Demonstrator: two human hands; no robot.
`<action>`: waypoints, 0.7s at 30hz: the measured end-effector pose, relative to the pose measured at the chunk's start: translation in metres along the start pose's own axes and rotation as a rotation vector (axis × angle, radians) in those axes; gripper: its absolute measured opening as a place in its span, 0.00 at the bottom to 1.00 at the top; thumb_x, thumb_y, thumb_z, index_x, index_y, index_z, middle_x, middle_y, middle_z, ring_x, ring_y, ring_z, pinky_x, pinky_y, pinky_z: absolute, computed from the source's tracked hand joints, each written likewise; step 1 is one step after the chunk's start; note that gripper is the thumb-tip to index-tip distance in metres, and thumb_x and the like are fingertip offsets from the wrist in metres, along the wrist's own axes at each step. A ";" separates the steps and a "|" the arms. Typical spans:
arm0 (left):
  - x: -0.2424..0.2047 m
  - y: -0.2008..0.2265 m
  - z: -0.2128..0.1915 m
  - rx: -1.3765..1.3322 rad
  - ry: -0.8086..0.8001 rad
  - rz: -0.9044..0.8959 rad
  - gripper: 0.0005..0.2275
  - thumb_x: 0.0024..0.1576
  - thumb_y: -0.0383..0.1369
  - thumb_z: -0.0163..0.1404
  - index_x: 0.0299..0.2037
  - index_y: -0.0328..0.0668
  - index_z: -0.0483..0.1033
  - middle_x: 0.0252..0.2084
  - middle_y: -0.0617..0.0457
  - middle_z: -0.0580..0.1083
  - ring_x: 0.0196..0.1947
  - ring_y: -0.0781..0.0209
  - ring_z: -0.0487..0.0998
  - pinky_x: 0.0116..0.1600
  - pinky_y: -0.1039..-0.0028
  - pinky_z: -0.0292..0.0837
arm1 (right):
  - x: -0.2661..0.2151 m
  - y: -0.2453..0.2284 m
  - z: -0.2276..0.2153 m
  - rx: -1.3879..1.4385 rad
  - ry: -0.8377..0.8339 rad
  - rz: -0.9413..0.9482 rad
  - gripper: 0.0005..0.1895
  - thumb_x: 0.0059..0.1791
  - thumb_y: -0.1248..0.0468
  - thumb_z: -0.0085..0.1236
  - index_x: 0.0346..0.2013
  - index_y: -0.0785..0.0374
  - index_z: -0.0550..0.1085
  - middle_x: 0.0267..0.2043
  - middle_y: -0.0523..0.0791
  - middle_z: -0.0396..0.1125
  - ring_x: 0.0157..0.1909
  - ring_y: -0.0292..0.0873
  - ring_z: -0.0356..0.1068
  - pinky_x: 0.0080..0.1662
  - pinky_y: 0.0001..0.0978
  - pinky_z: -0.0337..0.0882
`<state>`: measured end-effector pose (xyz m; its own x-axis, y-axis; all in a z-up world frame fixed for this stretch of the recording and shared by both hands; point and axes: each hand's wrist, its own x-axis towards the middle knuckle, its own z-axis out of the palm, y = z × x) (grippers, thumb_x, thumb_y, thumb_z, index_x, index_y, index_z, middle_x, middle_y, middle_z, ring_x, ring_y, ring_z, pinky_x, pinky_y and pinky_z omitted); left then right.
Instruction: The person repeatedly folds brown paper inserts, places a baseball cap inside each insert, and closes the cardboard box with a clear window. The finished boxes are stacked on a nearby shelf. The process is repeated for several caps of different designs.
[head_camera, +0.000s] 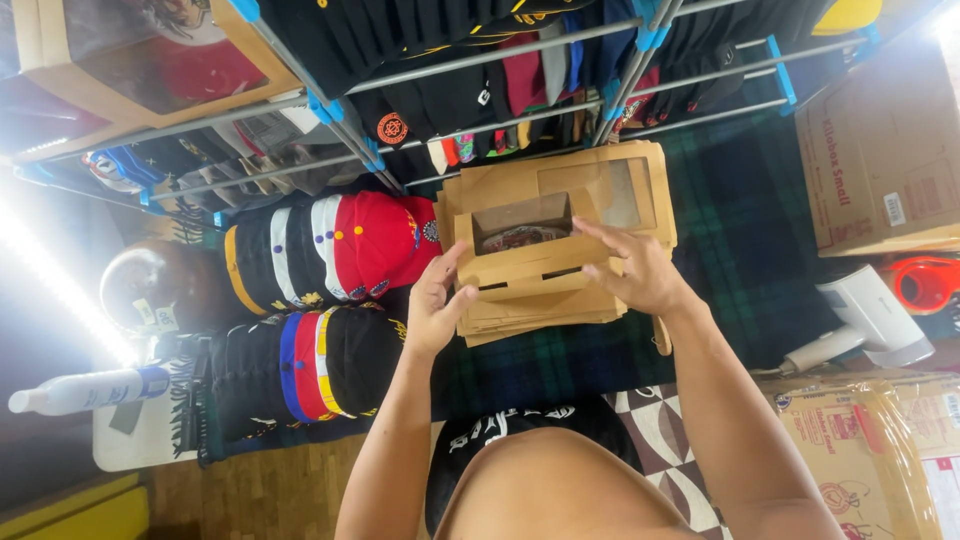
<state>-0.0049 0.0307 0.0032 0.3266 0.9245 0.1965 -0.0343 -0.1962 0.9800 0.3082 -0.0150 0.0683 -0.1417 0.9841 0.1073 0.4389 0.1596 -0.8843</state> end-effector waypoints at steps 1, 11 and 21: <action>-0.002 -0.007 -0.001 0.041 0.039 -0.009 0.26 0.55 0.31 0.60 0.65 0.40 0.72 0.45 0.47 0.75 0.47 0.60 0.76 0.61 0.63 0.71 | 0.000 0.002 0.003 -0.001 0.068 -0.019 0.28 0.45 0.71 0.60 0.61 0.66 0.74 0.57 0.57 0.71 0.58 0.63 0.69 0.58 0.54 0.70; -0.001 0.000 0.011 0.323 0.220 0.072 0.09 0.53 0.24 0.62 0.43 0.44 0.85 0.42 0.48 0.79 0.46 0.50 0.83 0.46 0.69 0.82 | -0.010 0.060 0.044 -0.307 0.495 -0.178 0.07 0.46 0.64 0.73 0.39 0.52 0.84 0.31 0.39 0.72 0.34 0.40 0.77 0.36 0.29 0.79; -0.002 -0.009 0.022 0.411 0.306 0.031 0.07 0.55 0.22 0.59 0.42 0.41 0.83 0.41 0.47 0.77 0.43 0.48 0.83 0.43 0.67 0.84 | -0.007 0.034 0.050 -0.297 0.572 -0.156 0.09 0.44 0.71 0.74 0.36 0.59 0.84 0.28 0.47 0.72 0.31 0.49 0.77 0.33 0.32 0.77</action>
